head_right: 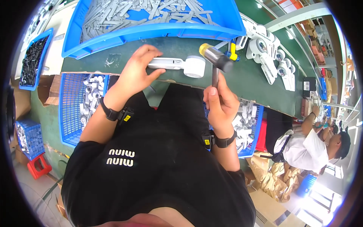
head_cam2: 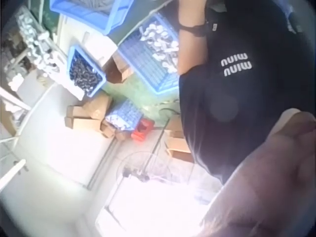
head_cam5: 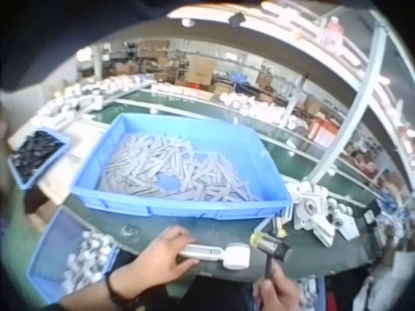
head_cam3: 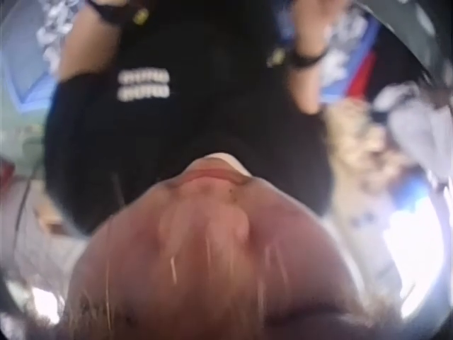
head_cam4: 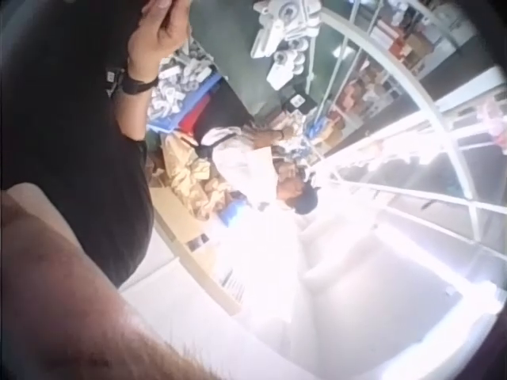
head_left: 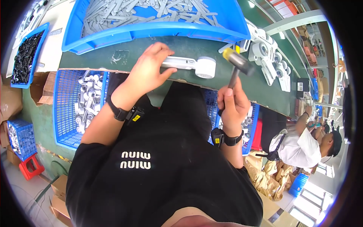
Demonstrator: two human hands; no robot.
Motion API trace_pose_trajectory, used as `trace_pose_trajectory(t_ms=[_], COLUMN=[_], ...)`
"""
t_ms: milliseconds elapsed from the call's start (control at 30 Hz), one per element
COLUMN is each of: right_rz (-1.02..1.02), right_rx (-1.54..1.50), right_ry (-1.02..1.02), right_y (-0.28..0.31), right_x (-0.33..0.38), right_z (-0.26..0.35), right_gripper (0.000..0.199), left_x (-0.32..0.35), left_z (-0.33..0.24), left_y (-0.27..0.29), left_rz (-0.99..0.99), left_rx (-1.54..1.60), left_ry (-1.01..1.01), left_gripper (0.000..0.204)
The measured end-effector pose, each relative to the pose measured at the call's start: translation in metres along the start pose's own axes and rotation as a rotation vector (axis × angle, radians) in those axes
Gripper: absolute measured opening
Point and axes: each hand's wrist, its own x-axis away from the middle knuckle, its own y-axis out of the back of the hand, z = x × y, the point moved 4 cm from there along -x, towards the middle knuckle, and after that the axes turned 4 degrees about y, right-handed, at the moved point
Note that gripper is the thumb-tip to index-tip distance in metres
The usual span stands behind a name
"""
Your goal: Assembling plastic housing components using a small hammer and metal pins on a factory floor.
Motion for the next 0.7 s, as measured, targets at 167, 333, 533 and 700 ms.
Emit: trace_pose_trajectory(t_ms=[167,333,533,700], right_rz=[0.074,0.007,0.035,0.032], right_rx=[0.080,-0.076,-0.154,-0.238], right_ry=[0.022,-0.096,-0.162,-0.240], right_y=[0.004,-0.001,0.006,0.010], right_x=[-0.016,-0.013,-0.019,-0.019], right_z=[-0.031,-0.066,-0.064,-0.065], right_gripper=[0.044,0.048,0.050,0.054], left_x=[-0.006,-0.022,-0.041,-0.058], left_z=[-0.006,-0.030,-0.058,-0.076], left_y=[0.022,0.041,-0.002,-0.010], left_rz=[0.107,-0.279,0.017,0.022], left_rx=[0.287,0.563,-0.098,-0.039], left_ry=[0.233,0.036,-0.143,-0.199], left_gripper=[0.046,0.052,0.056,0.047])
